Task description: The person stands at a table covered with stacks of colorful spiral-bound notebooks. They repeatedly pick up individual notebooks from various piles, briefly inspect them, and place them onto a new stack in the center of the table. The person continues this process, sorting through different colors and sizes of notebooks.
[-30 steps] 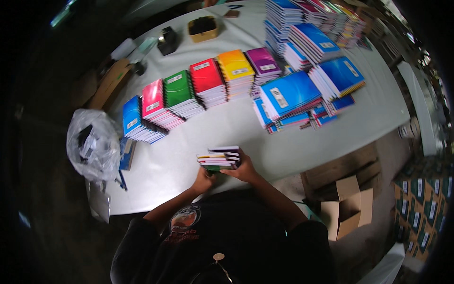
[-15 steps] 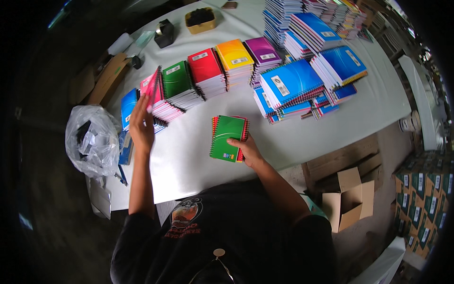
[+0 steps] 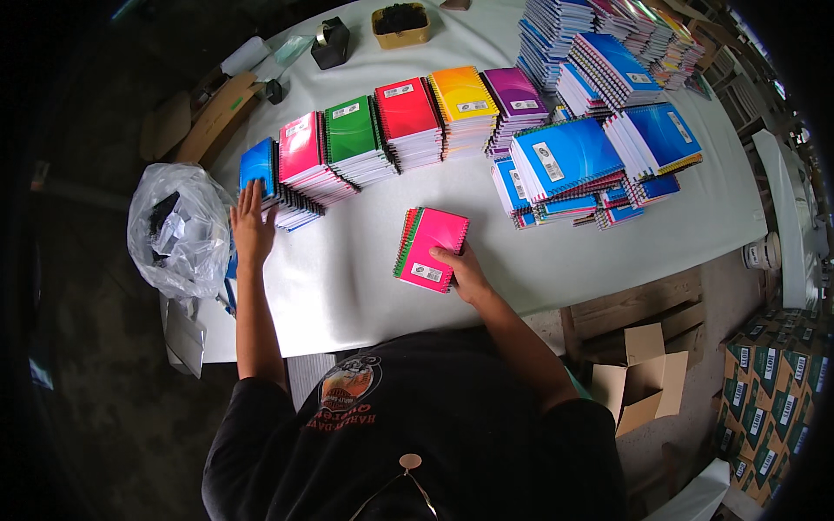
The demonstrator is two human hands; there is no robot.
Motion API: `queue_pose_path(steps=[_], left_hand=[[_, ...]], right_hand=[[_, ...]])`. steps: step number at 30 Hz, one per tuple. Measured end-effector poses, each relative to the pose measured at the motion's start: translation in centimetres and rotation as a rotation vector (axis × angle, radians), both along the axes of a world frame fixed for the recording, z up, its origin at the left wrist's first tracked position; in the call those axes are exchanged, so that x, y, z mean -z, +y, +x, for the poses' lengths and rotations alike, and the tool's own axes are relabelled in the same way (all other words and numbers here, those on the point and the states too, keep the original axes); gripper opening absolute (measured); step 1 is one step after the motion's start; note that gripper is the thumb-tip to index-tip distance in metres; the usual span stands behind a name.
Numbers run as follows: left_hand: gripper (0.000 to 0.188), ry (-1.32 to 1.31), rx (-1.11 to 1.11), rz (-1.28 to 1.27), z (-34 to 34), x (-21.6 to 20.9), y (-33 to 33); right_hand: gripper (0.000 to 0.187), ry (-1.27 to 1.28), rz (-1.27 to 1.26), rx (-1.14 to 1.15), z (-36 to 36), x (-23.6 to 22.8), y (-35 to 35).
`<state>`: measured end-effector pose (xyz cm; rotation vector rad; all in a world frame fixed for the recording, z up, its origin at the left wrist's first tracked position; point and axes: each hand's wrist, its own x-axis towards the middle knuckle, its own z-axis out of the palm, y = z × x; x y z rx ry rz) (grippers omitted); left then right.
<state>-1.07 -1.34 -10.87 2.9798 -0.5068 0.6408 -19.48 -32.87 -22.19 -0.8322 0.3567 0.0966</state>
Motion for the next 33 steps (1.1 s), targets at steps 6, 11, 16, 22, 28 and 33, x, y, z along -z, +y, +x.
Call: queue_pose_path(steps=[6, 11, 16, 22, 28, 33], left_hand=[[0.024, -0.159, 0.192, -1.236, -8.2, -2.6, -6.2], [0.015, 0.589, 0.111, -1.603, -16.3, 10.7, -14.0], [0.047, 0.364, 0.193, -0.806, -18.8, 5.7, -15.1], [0.045, 1.44, 0.514, -1.348, -16.8, 0.6, -15.3], [0.042, 1.385, 0.508, -1.187, -15.5, 2.2, -17.4], [0.01, 1.235, 1.032, -1.506, -9.9, 1.8, -15.4]], right_hand=[[0.05, 0.001, 0.044, -0.011, 0.5, 0.4, -0.3], [0.068, -0.356, -0.121, 0.187, -0.2, 5.0, 1.4], [0.061, -0.17, 0.008, 0.145, -2.0, -2.8, 2.6], [0.048, -0.137, 0.604, -0.071, -4.5, -0.8, 1.5], [0.053, -0.227, 0.423, -0.039, -3.4, 1.5, 2.7], [0.058, -0.064, 0.249, -0.14, -2.6, 2.6, 1.2]])
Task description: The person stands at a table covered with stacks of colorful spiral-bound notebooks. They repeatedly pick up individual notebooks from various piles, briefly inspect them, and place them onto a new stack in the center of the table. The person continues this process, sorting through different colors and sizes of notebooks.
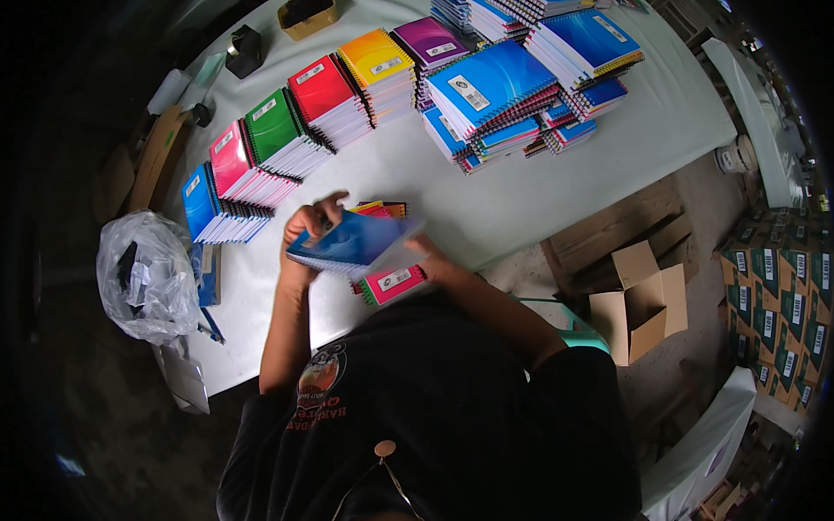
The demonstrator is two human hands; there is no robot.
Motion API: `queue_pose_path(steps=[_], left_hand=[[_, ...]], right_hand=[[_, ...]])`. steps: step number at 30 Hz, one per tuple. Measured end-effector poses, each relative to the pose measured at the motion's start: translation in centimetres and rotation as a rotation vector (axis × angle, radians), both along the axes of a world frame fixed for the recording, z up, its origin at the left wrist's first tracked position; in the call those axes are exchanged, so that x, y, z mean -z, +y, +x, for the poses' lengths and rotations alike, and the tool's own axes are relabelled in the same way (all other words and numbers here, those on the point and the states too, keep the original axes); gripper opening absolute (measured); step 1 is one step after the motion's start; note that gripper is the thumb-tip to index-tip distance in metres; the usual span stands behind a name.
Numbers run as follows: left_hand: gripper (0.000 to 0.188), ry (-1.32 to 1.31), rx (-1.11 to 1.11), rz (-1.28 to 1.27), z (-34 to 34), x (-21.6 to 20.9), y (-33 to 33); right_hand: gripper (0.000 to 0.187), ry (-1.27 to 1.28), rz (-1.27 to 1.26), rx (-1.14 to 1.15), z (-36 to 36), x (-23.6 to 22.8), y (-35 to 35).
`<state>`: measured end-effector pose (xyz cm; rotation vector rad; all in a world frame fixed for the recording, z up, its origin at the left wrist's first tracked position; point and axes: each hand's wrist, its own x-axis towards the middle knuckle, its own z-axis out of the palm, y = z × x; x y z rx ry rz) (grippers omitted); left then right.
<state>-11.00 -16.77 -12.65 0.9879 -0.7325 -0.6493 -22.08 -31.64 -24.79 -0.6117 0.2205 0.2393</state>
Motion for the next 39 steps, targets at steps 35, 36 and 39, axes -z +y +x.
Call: queue_pose_path(steps=[35, 36, 39], left_hand=[[0.066, -0.157, -0.053, 0.554, -2.8, 9.1, 2.9], [0.067, -0.041, -0.061, 0.534, -2.9, 7.7, 2.7], [0.069, -0.284, 0.031, 0.99, 0.2, -0.3, 4.1]], right_hand=[[0.074, -0.353, -0.948, 0.034, 1.8, -3.1, -1.3], [0.067, -0.35, -0.792, 0.087, 1.6, -2.5, -1.7], [0.061, -0.165, -0.294, 0.164, 1.6, -6.4, -0.2]])
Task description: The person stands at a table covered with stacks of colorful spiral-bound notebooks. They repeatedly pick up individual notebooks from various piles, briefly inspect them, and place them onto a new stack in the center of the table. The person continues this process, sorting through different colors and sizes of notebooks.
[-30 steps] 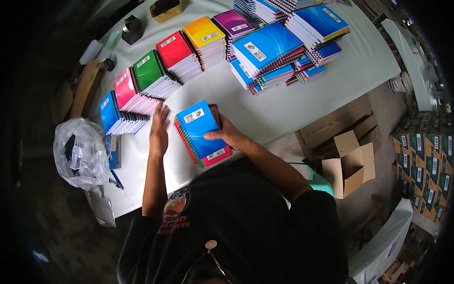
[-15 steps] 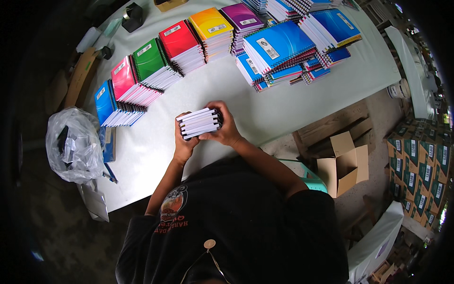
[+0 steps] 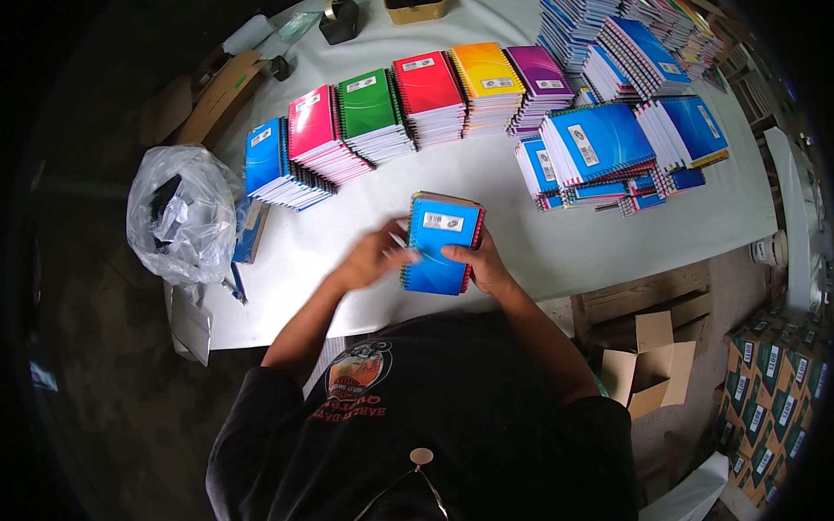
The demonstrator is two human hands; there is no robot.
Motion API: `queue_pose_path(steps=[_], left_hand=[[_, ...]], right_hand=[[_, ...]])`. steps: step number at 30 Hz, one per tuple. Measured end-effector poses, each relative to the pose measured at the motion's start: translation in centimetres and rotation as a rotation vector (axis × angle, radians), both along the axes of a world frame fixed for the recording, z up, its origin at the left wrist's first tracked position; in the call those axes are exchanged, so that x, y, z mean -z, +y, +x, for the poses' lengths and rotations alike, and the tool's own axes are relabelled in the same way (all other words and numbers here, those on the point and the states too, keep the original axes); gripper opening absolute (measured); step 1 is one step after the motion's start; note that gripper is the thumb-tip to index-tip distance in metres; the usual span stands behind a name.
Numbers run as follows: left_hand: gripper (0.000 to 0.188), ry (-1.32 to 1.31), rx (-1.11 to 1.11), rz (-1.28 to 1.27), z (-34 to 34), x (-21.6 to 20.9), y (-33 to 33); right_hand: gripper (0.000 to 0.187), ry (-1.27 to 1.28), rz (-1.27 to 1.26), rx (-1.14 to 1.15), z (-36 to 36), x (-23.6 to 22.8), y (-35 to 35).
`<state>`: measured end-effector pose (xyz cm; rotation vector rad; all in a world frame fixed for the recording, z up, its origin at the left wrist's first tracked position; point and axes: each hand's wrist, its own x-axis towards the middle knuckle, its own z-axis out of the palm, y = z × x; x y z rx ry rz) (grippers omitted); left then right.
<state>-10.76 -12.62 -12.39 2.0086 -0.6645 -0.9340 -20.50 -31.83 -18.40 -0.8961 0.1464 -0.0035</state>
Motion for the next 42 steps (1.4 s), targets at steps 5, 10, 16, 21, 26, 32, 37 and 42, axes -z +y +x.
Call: queue_pose_path(steps=[5, 10, 16, 21, 26, 32, 37, 42], left_hand=[[0.062, -1.475, -0.344, 0.358, 9.2, -3.0, 10.7], [0.025, -0.741, -0.809, -0.354, 6.7, -5.9, 13.0], [0.015, -0.606, 0.154, -0.455, 0.5, -3.9, 2.0], [0.066, -0.244, -0.398, -0.575, -2.0, -0.9, 1.8], [0.089, 0.197, -0.35, -0.537, -4.9, 5.8, 0.3], [0.041, -0.229, -0.034, -0.313, -3.5, 11.6, 0.6], [0.052, -0.177, 0.035, -0.494, -2.3, 4.9, -2.9], [0.048, 0.184, 0.022, -0.636, -2.6, -13.1, -13.5]], right_hand=[[0.057, 0.166, 0.106, -0.06, 0.9, -0.9, 0.5], [0.056, 0.183, 0.16, -0.249, 0.5, -0.6, -0.7], [0.069, 0.281, 0.522, -0.535, 1.0, -0.9, -0.2], [0.072, 0.015, -0.074, -0.344, 0.1, -4.4, 0.4], [0.079, -0.284, -0.634, -0.099, -0.8, 1.6, 0.9], [0.079, -0.243, -1.291, 0.031, -2.5, 5.6, 1.2], [0.08, -0.153, -1.042, 0.099, -4.3, -0.5, -1.7], [0.078, -0.265, -1.314, 0.99, -9.7, -17.9, -5.8]])
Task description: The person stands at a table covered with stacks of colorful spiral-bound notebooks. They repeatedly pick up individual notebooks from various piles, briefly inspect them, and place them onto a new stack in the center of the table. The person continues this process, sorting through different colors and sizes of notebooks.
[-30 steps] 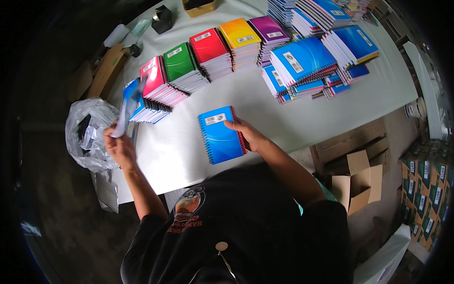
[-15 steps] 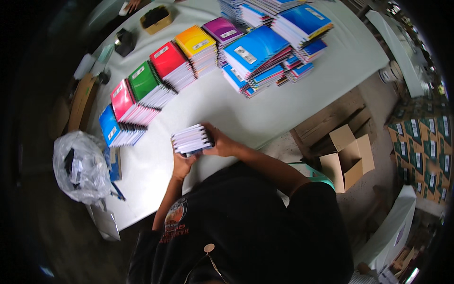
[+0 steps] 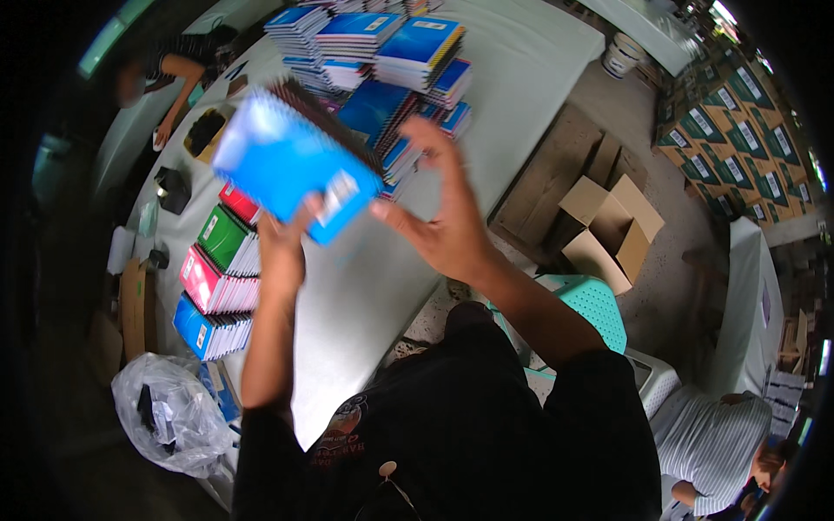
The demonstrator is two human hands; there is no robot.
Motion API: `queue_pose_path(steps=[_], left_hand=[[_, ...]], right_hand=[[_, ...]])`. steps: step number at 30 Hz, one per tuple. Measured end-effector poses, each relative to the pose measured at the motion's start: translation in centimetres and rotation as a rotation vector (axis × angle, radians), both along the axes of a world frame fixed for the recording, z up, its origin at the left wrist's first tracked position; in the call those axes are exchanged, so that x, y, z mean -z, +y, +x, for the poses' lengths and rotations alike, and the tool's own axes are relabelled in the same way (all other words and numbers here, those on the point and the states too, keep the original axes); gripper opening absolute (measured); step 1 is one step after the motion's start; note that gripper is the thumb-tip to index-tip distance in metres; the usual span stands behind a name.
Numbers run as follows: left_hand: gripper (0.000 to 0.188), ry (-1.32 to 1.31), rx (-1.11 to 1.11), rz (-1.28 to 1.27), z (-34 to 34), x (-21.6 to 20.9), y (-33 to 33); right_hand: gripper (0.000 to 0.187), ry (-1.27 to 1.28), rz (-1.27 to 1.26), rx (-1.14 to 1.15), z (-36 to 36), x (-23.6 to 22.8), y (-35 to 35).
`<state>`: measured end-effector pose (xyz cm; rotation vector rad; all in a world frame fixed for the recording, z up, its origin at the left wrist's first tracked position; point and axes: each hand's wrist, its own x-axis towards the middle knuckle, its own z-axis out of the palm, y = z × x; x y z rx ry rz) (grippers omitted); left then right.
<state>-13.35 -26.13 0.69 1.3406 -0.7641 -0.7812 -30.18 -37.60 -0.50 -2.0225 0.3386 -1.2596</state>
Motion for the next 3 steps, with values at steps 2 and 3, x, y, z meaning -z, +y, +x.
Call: queue_pose_path(steps=[2, 3], left_hand=[[0.053, 0.106, -0.018, -0.019, -0.1, -3.7, -4.4], [0.058, 0.095, -0.014, 0.107, 0.5, -4.6, -6.1]], right_hand=[[0.057, -0.174, 0.005, -0.068, -3.7, -5.2, 1.8], [0.064, -0.248, -0.068, -0.507, -4.6, -7.7, 1.8]])
